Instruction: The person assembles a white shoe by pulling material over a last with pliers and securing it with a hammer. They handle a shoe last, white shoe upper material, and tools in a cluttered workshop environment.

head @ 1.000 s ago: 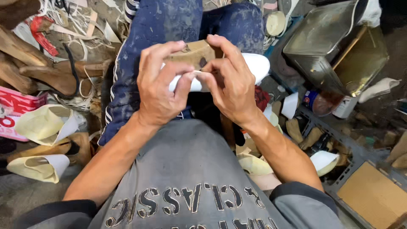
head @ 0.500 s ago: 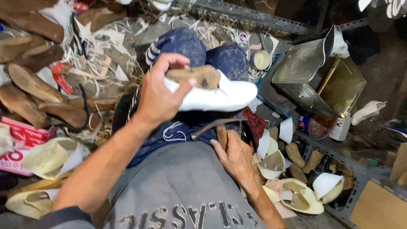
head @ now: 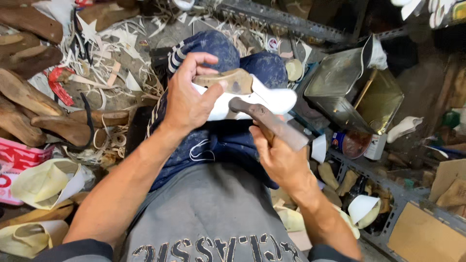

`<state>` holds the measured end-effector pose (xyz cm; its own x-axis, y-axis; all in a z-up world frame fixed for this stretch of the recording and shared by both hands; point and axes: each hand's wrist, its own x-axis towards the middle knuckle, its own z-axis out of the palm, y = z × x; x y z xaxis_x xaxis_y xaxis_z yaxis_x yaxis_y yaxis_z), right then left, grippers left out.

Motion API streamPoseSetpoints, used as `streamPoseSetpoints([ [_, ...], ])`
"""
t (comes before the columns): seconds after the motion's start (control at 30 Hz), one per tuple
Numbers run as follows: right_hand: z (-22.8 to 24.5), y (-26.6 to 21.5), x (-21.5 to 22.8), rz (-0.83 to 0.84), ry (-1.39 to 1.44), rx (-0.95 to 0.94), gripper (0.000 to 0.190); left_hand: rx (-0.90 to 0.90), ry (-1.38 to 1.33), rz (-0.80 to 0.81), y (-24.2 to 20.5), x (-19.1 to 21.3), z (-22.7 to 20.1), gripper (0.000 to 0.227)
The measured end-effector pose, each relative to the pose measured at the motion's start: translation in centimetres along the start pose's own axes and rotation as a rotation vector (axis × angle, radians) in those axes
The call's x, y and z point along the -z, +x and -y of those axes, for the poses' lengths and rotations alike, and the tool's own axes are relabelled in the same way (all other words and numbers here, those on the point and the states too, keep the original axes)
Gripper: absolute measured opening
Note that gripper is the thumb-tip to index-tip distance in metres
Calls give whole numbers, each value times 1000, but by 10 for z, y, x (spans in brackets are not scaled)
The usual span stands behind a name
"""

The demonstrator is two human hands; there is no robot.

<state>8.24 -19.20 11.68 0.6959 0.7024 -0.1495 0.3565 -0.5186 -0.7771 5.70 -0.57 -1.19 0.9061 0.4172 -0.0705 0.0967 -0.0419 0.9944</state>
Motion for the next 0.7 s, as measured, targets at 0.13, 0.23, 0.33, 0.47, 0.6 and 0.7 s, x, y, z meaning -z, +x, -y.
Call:
streamPoseSetpoints([
  [0.13,-37,-8,-9,-90,-407,133,26,111,-10,-62,0,0,8,41],
  [0.23,-37,-5,-22,-172,-541,294,13,148,-22,-71,0,1,16,41],
  [0.33,-34,-2,-25,-263,-612,349,10,147,-37,-55,5,-3,20,42],
  [0.47,-29,-10,-31,-263,-496,176,17,165,-48,-61,3,-3,22,42],
  [0.6,-35,-14,-31,-313,-427,79,24,172,-62,-66,10,-7,32,45],
  [0.7,-42,-21,-39,-342,-694,66,29,183,-49,-61,6,-7,37,45],
])
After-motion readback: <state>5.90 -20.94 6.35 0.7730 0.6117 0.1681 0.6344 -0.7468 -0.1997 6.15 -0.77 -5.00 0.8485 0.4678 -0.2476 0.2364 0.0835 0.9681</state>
